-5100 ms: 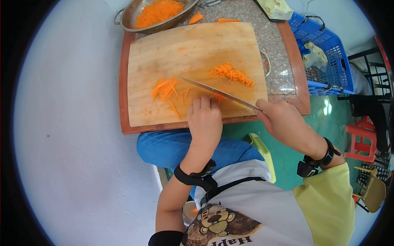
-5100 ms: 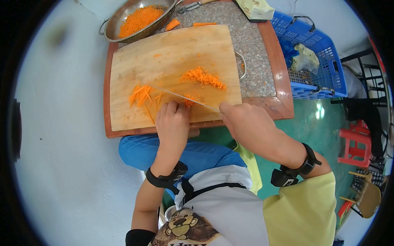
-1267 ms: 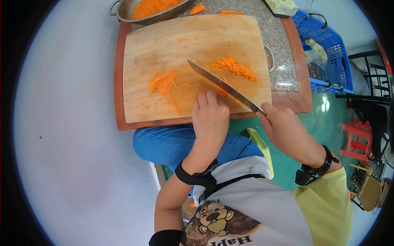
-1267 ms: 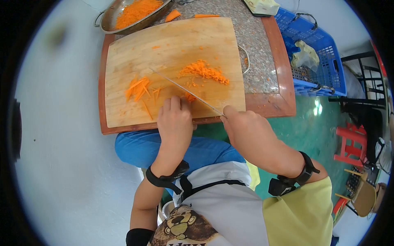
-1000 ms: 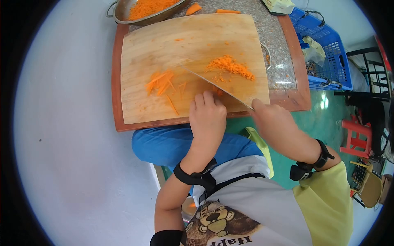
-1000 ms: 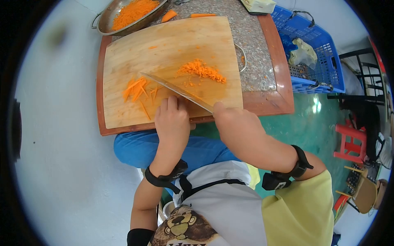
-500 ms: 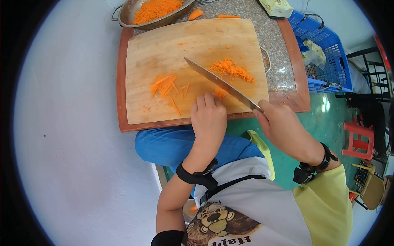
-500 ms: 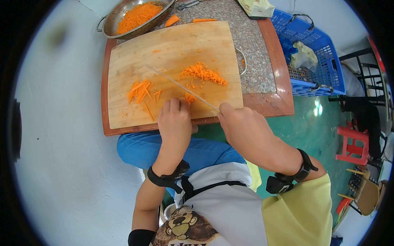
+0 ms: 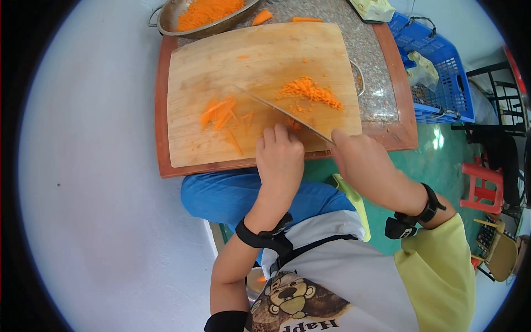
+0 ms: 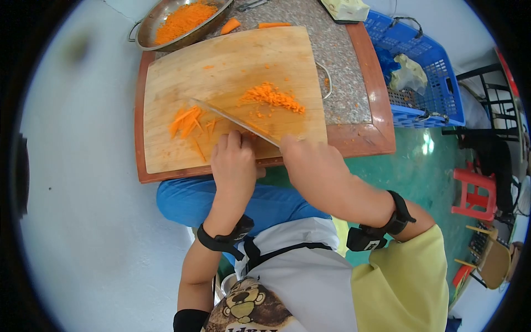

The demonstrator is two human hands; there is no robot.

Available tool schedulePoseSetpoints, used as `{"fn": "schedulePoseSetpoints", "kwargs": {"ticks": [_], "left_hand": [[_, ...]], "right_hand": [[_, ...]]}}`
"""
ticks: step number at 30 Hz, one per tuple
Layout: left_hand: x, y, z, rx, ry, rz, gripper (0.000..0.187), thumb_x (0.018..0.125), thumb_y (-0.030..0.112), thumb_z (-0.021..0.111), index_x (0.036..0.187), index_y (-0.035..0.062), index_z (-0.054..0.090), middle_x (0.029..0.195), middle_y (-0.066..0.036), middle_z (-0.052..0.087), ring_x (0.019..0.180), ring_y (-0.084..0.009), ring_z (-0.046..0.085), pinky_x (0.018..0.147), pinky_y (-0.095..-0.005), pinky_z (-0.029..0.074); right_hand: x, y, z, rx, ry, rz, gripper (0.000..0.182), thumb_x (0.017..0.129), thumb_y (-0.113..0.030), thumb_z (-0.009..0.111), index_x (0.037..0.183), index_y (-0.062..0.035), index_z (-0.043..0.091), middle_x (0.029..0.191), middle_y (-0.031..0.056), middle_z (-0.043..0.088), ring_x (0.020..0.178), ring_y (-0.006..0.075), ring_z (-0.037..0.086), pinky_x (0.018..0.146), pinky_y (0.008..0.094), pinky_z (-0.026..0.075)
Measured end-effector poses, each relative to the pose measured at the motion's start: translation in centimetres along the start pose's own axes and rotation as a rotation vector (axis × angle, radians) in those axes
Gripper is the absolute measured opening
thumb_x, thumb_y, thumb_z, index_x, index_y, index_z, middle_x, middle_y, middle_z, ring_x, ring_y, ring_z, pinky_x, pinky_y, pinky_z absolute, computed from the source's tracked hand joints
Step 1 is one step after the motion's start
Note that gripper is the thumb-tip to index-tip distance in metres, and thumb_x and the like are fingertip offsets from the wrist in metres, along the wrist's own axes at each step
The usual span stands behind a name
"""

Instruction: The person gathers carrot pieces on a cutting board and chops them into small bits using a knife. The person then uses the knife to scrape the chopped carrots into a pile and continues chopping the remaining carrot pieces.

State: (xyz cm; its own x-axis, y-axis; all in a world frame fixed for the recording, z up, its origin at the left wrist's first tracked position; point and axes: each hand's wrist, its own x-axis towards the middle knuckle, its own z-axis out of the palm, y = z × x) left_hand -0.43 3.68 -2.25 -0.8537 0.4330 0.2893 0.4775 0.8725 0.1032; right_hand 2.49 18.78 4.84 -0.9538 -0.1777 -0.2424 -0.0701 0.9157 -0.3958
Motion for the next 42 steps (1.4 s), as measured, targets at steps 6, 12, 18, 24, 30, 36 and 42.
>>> {"fn": "schedulePoseSetpoints", "kwargs": {"ticks": [6, 12, 18, 24, 30, 36, 42], "left_hand": [[0.0, -0.1, 0.4, -0.057, -0.014, -0.038, 0.011, 0.068, 0.007, 0.057, 0.076, 0.0013, 0.061, 0.075, -0.007, 0.05, 0.075, -0.0218, 0.051, 0.065, -0.0318, 0.041], [0.0, -0.1, 0.3, -0.065, 0.013, -0.051, 0.033, 0.045, 0.006, 0.074, 0.073, 0.0063, 0.055, 0.075, -0.008, 0.05, 0.072, -0.0261, 0.052, 0.062, -0.0348, 0.042], [0.1, -0.1, 0.0, -0.057, -0.034, -0.041, 0.041, 0.039, 0.006, 0.075, 0.075, 0.0055, 0.056, 0.078, -0.007, 0.051, 0.074, -0.0256, 0.052, 0.064, -0.034, 0.043], [0.1, -0.1, -0.1, -0.052, -0.075, -0.049, 0.048, 0.034, 0.008, 0.075, 0.079, 0.0045, 0.059, 0.081, -0.007, 0.052, 0.077, -0.0253, 0.053, 0.065, -0.0337, 0.043], [0.1, -0.1, 0.2, -0.064, 0.005, -0.001, 0.007, 0.065, 0.006, 0.057, 0.07, 0.0021, 0.059, 0.074, -0.008, 0.049, 0.073, -0.0227, 0.05, 0.063, -0.0322, 0.04], [0.0, -0.2, -0.1, -0.065, -0.013, -0.009, 0.011, 0.066, 0.006, 0.058, 0.075, 0.0013, 0.061, 0.075, -0.008, 0.049, 0.074, -0.0224, 0.05, 0.063, -0.0322, 0.04], [-0.3, 0.1, 0.1, -0.036, 0.041, -0.035, 0.016, 0.068, 0.006, 0.057, 0.082, 0.0007, 0.061, 0.076, -0.007, 0.049, 0.075, -0.0222, 0.05, 0.064, -0.0315, 0.041]], "right_hand": [[-0.4, 0.1, -1.0, 0.13, 0.047, 0.011, 0.016, 0.09, -0.013, 0.047, 0.081, 0.0008, 0.047, 0.063, 0.0222, 0.057, 0.061, 0.0425, 0.058, 0.053, 0.0484, 0.046], [-1.6, -0.3, -1.7, 0.138, 0.029, 0.019, 0.015, 0.089, -0.012, 0.049, 0.082, 0.0007, 0.048, 0.061, 0.023, 0.056, 0.061, 0.043, 0.058, 0.053, 0.0494, 0.046], [-1.5, 0.1, -1.3, 0.128, 0.009, 0.016, 0.015, 0.089, -0.012, 0.049, 0.081, 0.0009, 0.048, 0.061, 0.0237, 0.056, 0.06, 0.0428, 0.058, 0.053, 0.0494, 0.046], [-1.6, 0.0, -1.5, 0.115, -0.002, 0.012, 0.015, 0.088, -0.011, 0.05, 0.08, 0.0009, 0.048, 0.06, 0.0226, 0.056, 0.058, 0.042, 0.058, 0.05, 0.0479, 0.047], [-1.3, 0.1, 0.0, 0.021, -0.003, 0.007, 0.014, 0.088, -0.01, 0.05, 0.08, 0.0006, 0.048, 0.061, 0.0218, 0.058, 0.059, 0.039, 0.061, 0.051, 0.046, 0.049], [0.3, -0.4, -0.3, 0.075, -0.01, 0.042, 0.014, 0.088, -0.011, 0.05, 0.081, 0.0016, 0.049, 0.064, 0.0237, 0.058, 0.063, 0.0404, 0.06, 0.052, 0.0463, 0.049], [-1.0, -0.1, -0.9, 0.171, 0.039, 0.044, 0.017, 0.089, -0.013, 0.05, 0.081, 0.0018, 0.049, 0.06, 0.0241, 0.056, 0.06, 0.0437, 0.057, 0.052, 0.0483, 0.047]]}}
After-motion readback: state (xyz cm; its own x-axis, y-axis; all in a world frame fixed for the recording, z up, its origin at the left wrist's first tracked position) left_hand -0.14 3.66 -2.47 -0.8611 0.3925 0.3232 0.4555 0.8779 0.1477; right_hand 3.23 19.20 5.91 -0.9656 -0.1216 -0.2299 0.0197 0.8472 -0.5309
